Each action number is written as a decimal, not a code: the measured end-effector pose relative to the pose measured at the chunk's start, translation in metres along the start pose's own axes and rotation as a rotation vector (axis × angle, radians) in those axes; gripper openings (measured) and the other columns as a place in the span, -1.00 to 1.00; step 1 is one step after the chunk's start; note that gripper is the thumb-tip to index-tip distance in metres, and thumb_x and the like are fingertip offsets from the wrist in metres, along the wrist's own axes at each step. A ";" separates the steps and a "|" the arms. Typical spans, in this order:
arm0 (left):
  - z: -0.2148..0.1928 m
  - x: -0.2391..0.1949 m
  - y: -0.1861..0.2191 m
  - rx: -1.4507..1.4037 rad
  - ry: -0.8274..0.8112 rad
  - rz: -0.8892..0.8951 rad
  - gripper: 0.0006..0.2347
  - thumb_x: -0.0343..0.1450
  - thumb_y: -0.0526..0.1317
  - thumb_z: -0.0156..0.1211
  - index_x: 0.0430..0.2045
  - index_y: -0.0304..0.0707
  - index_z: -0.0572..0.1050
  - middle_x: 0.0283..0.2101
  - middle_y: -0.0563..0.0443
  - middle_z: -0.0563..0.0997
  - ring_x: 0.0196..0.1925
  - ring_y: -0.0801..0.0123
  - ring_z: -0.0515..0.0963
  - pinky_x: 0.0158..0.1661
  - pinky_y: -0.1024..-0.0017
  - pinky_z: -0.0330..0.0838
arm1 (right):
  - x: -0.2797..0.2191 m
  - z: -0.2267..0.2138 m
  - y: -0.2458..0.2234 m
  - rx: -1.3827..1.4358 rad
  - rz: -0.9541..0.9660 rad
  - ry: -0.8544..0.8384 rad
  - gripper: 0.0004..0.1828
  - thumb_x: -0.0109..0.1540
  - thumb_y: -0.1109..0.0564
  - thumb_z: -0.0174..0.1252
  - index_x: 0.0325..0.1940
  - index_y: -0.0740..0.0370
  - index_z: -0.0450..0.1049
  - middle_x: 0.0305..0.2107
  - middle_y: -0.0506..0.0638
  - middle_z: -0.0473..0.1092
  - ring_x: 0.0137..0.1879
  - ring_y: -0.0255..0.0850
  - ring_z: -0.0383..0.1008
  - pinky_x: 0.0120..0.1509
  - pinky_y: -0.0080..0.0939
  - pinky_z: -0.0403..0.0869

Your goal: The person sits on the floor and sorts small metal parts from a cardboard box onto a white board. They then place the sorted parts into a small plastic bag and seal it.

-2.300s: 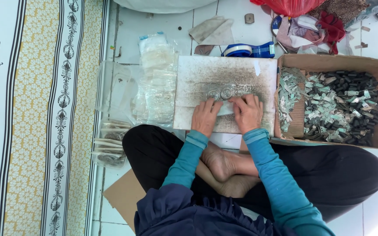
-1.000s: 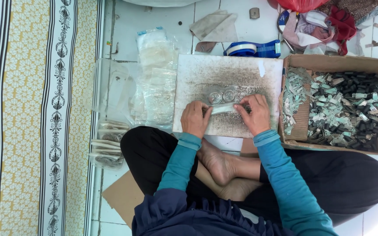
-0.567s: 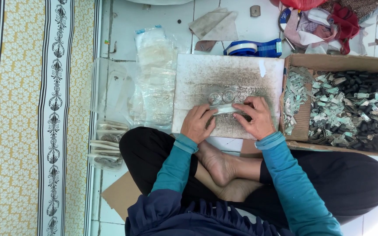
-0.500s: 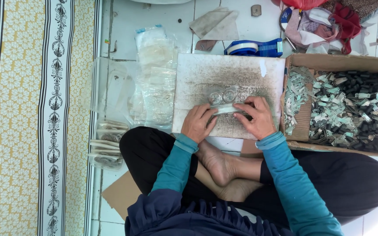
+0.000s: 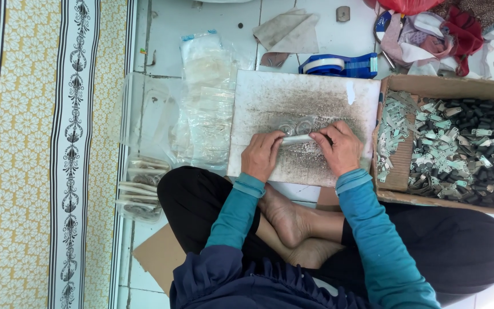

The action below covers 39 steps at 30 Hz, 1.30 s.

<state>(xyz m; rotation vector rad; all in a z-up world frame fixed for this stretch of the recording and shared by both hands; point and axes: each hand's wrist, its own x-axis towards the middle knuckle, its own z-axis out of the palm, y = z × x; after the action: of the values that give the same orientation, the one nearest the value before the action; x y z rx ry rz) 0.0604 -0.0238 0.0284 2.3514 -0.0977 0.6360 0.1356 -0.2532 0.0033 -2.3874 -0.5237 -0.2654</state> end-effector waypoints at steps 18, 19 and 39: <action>0.001 0.002 0.001 0.264 -0.090 0.131 -0.66 0.56 -0.35 -0.08 0.03 0.31 0.52 -0.26 0.06 0.40 -0.37 0.25 0.51 -0.46 0.40 0.54 | 0.016 -0.012 -0.024 -0.001 0.130 0.019 -0.63 0.27 -0.28 0.34 -0.35 0.01 0.56 -0.50 -0.08 0.39 -0.27 -0.02 0.57 -0.25 -0.08 0.51; 0.002 0.004 0.001 0.257 -0.078 0.138 -0.66 0.56 -0.35 -0.08 0.03 0.31 0.52 -0.26 0.06 0.40 -0.37 0.25 0.51 -0.46 0.40 0.54 | 0.022 -0.015 -0.018 -0.012 0.122 0.029 -0.63 0.27 -0.28 0.34 -0.35 0.01 0.56 -0.50 -0.08 0.39 -0.27 -0.02 0.57 -0.25 -0.08 0.51; 0.012 0.001 -0.002 0.365 0.003 0.163 -0.67 0.54 -0.35 -0.07 -0.05 0.35 0.54 -0.30 0.07 0.46 -0.43 0.32 0.50 -0.53 0.42 0.47 | 0.192 -0.059 0.118 -0.263 0.338 -0.466 -0.78 0.37 -0.11 0.13 0.08 -0.28 0.58 0.38 0.06 0.21 0.47 0.25 0.21 0.46 0.34 0.27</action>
<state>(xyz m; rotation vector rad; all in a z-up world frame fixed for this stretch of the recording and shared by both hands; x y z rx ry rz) 0.0671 -0.0299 0.0199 2.7136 -0.1874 0.7910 0.3563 -0.3164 0.0420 -2.7529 -0.2901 0.4054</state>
